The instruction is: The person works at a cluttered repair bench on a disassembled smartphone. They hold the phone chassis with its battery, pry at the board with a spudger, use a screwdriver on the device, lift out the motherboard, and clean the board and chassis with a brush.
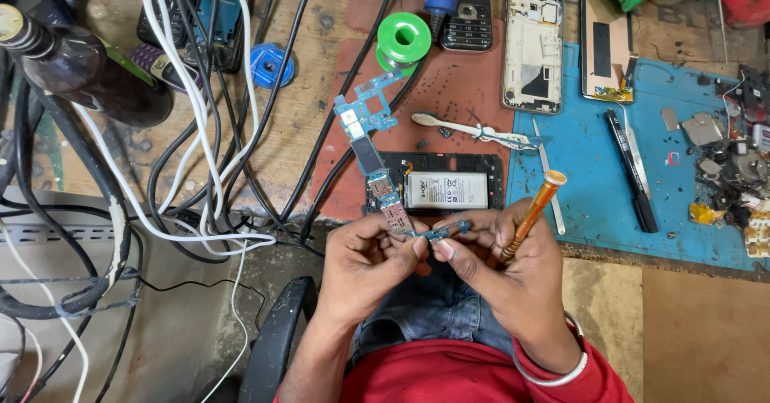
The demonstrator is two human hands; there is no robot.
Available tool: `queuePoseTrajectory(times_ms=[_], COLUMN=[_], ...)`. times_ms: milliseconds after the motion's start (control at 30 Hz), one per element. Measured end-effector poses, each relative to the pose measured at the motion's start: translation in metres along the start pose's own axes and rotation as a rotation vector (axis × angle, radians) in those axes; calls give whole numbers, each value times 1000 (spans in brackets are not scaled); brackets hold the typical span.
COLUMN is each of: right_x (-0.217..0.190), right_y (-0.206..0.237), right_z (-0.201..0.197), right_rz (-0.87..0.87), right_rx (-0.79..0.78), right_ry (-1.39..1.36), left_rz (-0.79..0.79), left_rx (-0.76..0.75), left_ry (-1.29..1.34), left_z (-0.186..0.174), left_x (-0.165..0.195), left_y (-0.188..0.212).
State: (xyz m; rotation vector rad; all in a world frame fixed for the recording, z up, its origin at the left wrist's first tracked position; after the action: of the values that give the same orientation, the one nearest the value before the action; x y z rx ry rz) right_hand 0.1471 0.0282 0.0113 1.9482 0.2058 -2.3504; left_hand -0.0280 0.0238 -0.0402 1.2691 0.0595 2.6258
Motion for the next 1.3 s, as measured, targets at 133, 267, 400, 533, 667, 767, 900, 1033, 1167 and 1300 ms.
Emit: queuePoseTrajectory(times_ms=[133, 267, 400, 533, 667, 767, 900, 1033, 1167, 1300], right_x=[0, 0, 1, 1, -3, -6, -8, -8, -8, -5], right_y=[2, 4, 7, 9, 9, 9, 10, 11, 12, 12], right_z=[2, 3, 4, 5, 8, 11, 13, 14, 15, 15], right_rz=[0, -13, -9, -14, -57, -96, -111, -115, -117, -111], right_rx=[11, 49, 62, 89, 87, 73, 71, 78, 81, 56], right_ry=[40, 132, 122, 150, 201, 201, 231, 302, 309, 212], left_rz=[-16, -15, -11, -16, -27, -22, -28, -21, -26, -17], left_rx=[8, 27, 50, 56, 78, 84, 88, 85, 86, 71], left_ry=[36, 30, 25, 47, 43, 22, 22, 20, 14, 15], left_z=[0, 1, 2, 3, 4, 4, 3, 2, 2, 1], left_x=[-1, -1, 0, -2, -4, -4, -3, -3, -2, 2], left_y=[-2, -1, -1, -1, -1, -1, 0, 0, 2, 4])
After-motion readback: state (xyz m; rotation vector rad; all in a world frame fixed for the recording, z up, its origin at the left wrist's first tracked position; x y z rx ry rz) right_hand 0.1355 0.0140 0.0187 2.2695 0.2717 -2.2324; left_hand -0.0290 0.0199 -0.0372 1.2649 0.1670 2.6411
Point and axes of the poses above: each hand's wrist, its own y-axis away from the middle knuckle, its own z-axis out of the palm, x = y × z, the point moved 5 cm from there along -y, towards the middle knuckle, and after that the axes turned 7 degrees about y, right-handed, at the moved point
